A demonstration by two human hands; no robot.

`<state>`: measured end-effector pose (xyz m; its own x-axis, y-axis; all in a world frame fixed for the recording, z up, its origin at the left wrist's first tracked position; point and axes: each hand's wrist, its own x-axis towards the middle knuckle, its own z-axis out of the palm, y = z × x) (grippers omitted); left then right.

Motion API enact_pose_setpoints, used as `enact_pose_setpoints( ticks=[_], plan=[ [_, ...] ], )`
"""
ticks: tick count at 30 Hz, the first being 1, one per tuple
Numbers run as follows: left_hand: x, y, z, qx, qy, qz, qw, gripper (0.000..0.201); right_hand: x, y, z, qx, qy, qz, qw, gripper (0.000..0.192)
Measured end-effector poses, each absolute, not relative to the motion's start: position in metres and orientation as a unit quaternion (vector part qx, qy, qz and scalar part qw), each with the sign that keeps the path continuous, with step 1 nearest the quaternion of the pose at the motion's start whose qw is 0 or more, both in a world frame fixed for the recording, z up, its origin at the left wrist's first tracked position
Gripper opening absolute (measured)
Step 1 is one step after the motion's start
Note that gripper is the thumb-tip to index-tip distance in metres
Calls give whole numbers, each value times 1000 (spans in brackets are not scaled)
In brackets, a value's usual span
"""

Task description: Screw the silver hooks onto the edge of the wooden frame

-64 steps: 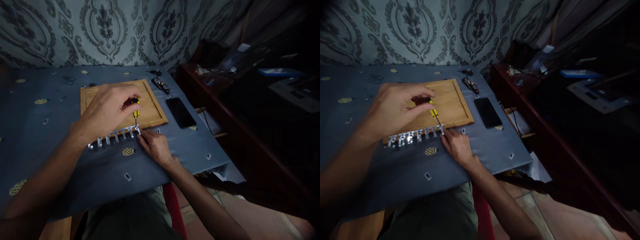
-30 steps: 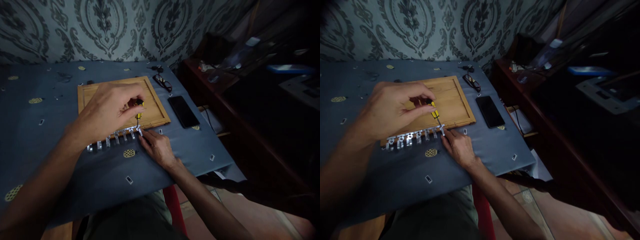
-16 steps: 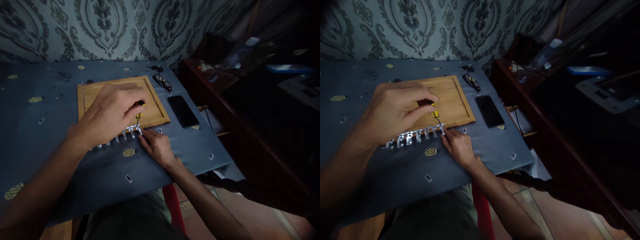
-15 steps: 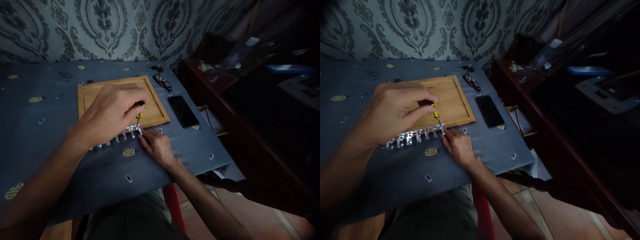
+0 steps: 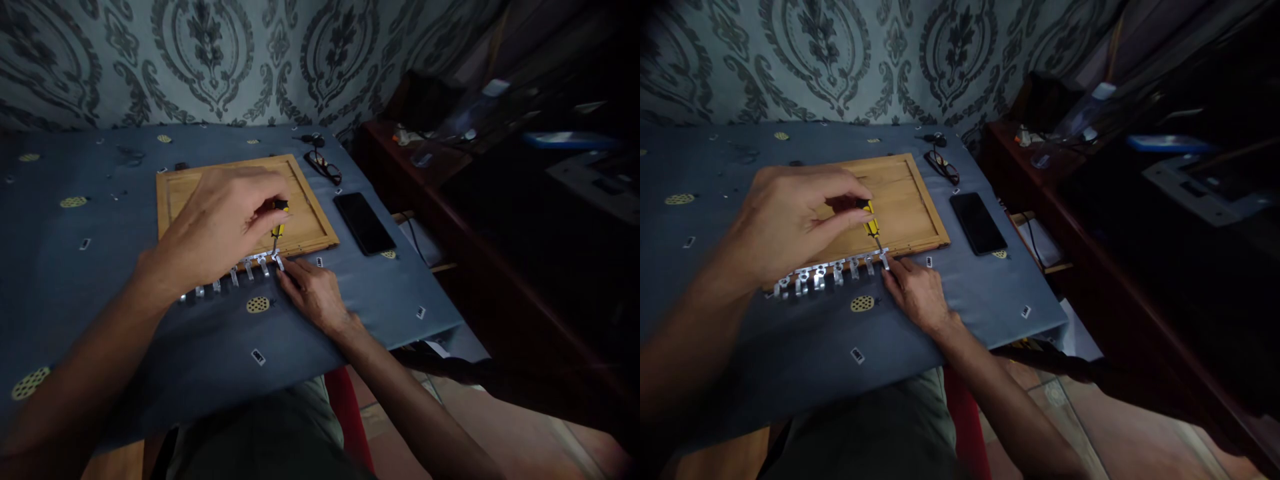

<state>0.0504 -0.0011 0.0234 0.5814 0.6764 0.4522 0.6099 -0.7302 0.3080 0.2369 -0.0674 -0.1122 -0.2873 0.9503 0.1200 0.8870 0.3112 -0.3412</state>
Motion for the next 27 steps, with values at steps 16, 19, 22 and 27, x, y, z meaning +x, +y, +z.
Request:
enact_pose_setpoints(
  ticks=[16,19,22,27],
  plan=[
    [50,-4,26,889,359,277,64,15,236,-68,-111,-583,-792,106,146,37],
    [53,-5,24,890,352,284,56,13,236,-68,-111,-582,-792,106,149,37],
    [52,-5,24,902,337,267,38,19,236,-68,-110,-579,-794,108,150,37],
    [46,-2,26,914,308,260,41,18,236,-69,-108,-584,-792,110,140,38]
  ],
)
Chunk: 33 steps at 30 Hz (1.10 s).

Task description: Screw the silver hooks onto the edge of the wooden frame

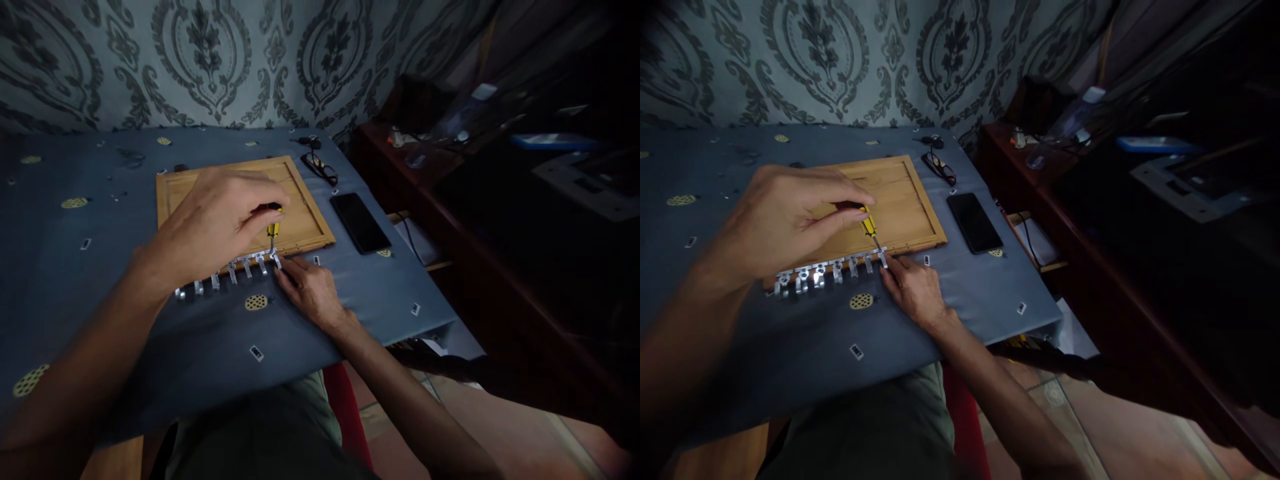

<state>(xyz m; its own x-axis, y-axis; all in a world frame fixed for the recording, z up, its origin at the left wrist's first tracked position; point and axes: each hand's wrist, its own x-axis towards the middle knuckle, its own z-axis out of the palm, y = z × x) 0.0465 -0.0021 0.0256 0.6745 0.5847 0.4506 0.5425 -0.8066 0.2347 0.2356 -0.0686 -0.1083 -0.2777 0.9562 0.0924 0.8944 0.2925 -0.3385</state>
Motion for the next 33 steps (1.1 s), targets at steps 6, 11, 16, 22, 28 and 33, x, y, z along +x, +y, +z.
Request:
enact_pose_setpoints(
  ticks=[6,11,16,22,28,33],
  plan=[
    [49,-2,25,903,334,270,30,13,236,-68,-110,-582,-792,112,147,37],
    [50,-3,23,909,331,252,7,15,236,-68,-111,-579,-793,110,154,37],
    [46,0,26,920,307,242,15,18,236,-68,-112,-576,-794,106,160,37],
    [47,-1,26,909,320,264,35,14,237,-68,-112,-575,-794,111,160,37],
    [49,-2,23,921,284,267,-5,18,236,-68,-112,-576,-794,112,157,36],
    [48,-2,25,932,261,251,1,19,236,-68,-111,-576,-795,112,157,36]
  ],
)
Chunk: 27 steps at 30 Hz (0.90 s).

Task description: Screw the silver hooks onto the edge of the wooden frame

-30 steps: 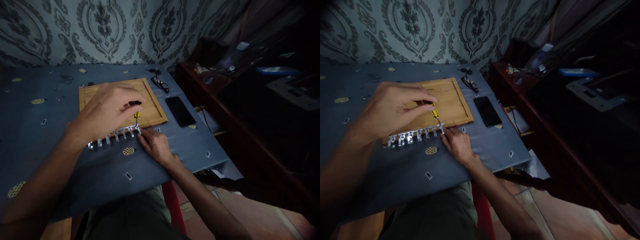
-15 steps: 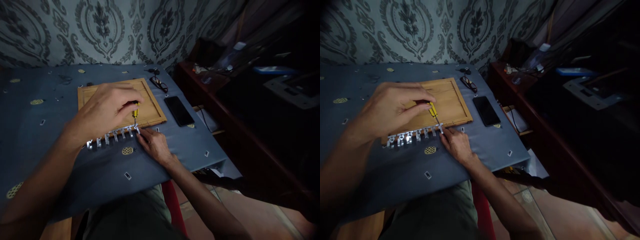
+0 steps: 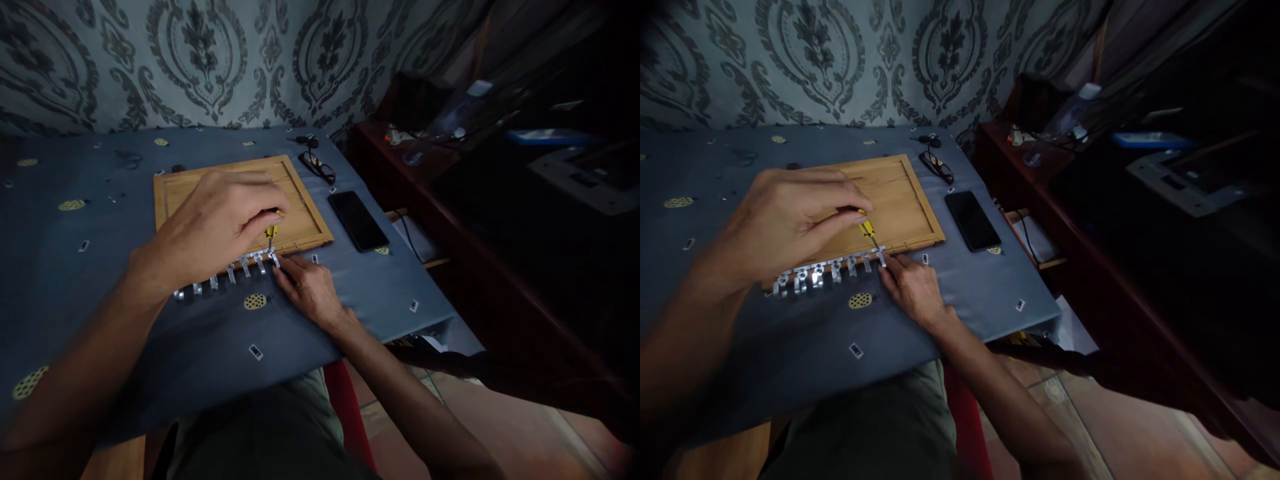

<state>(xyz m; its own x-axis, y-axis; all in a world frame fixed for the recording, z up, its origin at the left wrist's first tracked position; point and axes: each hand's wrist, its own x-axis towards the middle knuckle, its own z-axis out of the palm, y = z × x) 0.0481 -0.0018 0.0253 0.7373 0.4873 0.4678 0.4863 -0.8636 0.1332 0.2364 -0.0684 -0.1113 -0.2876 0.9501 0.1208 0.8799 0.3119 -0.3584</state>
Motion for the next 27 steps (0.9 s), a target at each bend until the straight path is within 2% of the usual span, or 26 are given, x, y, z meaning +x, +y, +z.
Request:
enact_pose_setpoints(
  ticks=[8,27],
  plan=[
    [38,-8,40,893,330,306,-17,8,236,-68,-113,-578,-794,108,155,37],
    [48,-6,32,887,365,282,11,15,237,-68,-113,-581,-793,109,148,37]
  ],
)
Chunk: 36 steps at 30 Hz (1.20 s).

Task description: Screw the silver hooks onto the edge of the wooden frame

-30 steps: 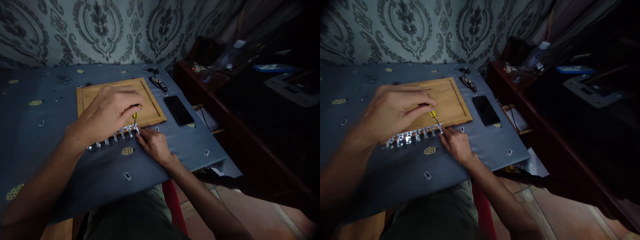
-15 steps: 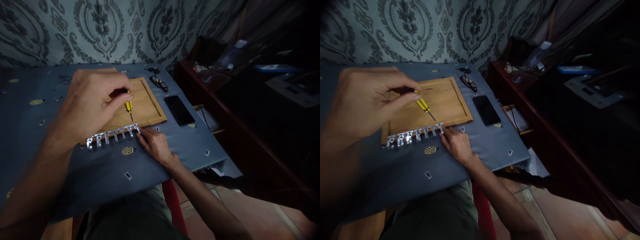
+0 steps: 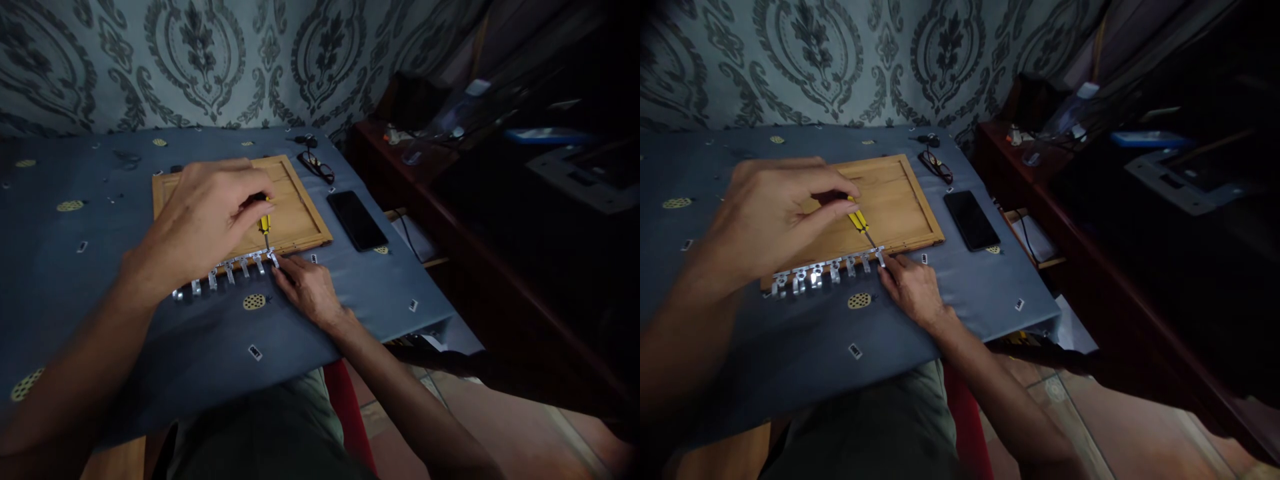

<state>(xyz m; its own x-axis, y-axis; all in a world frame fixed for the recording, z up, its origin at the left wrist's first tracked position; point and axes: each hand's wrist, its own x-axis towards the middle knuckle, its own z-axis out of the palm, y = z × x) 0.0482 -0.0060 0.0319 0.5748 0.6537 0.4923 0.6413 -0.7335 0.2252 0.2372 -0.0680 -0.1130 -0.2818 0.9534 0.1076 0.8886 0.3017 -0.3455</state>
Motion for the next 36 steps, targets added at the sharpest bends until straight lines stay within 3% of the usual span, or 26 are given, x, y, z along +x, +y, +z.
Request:
enact_pose_setpoints(
  ticks=[36],
  plan=[
    [50,-8,33,907,349,233,15,10,237,-68,-111,-582,-793,107,144,39]
  ],
)
